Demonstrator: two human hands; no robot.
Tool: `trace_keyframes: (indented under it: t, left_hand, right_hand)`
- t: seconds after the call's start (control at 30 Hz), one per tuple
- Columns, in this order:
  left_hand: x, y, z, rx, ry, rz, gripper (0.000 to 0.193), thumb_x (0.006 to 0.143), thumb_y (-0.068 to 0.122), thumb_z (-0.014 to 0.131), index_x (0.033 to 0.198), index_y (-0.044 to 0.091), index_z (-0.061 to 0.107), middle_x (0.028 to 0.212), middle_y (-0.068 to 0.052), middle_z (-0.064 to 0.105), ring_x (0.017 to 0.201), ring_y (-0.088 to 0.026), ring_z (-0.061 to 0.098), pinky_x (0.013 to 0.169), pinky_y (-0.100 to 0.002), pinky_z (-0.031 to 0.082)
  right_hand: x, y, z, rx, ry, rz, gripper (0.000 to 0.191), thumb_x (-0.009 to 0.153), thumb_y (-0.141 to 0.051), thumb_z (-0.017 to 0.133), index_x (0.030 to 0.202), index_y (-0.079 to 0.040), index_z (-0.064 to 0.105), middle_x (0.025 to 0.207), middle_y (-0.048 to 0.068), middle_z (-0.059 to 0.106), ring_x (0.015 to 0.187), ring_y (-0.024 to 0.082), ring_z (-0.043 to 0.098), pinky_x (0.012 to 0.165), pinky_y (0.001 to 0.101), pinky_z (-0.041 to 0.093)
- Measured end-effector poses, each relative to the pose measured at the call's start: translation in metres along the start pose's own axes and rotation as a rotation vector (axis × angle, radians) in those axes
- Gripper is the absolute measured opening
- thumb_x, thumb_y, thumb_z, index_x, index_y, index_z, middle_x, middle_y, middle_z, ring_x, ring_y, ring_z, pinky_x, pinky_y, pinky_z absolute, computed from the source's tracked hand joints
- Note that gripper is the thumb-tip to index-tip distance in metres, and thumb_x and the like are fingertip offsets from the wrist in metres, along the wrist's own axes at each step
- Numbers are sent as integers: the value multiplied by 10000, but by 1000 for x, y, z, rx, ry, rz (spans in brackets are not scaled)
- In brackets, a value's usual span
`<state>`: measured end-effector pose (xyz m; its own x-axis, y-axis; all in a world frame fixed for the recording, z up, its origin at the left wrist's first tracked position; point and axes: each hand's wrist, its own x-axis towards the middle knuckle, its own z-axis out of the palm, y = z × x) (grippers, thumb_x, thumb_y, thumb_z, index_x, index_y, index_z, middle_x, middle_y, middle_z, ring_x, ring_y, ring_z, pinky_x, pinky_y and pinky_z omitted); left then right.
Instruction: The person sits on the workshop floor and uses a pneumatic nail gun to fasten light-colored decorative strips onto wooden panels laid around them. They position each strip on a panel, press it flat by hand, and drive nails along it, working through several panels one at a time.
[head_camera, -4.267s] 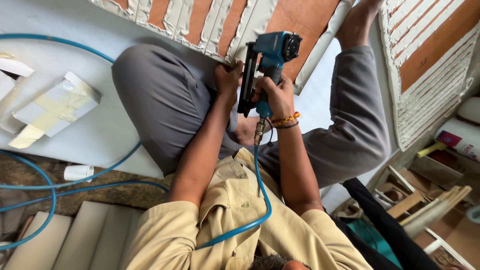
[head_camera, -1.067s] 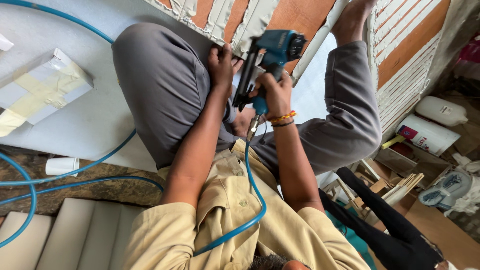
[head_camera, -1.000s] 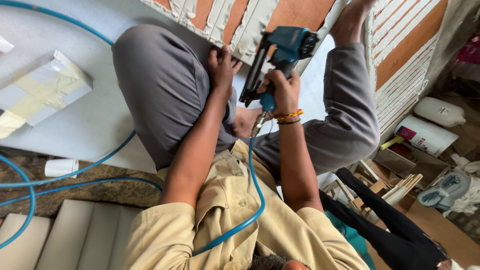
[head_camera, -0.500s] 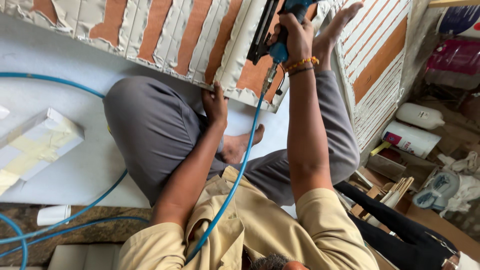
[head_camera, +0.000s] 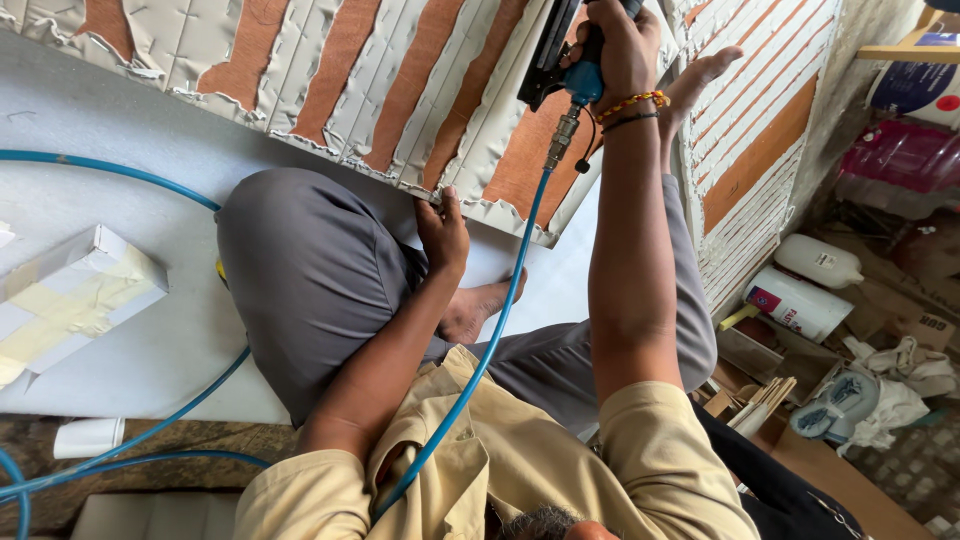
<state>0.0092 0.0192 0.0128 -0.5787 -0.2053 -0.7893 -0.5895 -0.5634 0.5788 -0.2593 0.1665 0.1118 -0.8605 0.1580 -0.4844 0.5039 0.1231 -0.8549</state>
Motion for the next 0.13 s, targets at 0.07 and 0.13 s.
trace_keyframes:
  t: [0.07, 0.13]
  left_hand:
    - [-1, 12, -1, 65, 12, 70, 404, 1058, 257, 600, 1357, 1, 508, 1042, -63, 654, 799, -121, 609, 701, -281, 525]
    - [-13, 27, -13, 96, 18, 105, 416, 1063, 261, 600, 1372, 2, 500, 1086, -74, 666, 832, -130, 629, 736, -287, 537]
  right_hand:
    - [-1, -2, 2, -19, 1, 4, 136, 971, -110, 676, 990, 20, 640, 766, 133, 677, 605, 237, 692, 604, 425, 648]
    - [-2, -5, 4, -11, 9, 21, 132, 965, -109, 683, 999, 12, 644, 775, 137, 680, 607, 237, 694, 601, 424, 648]
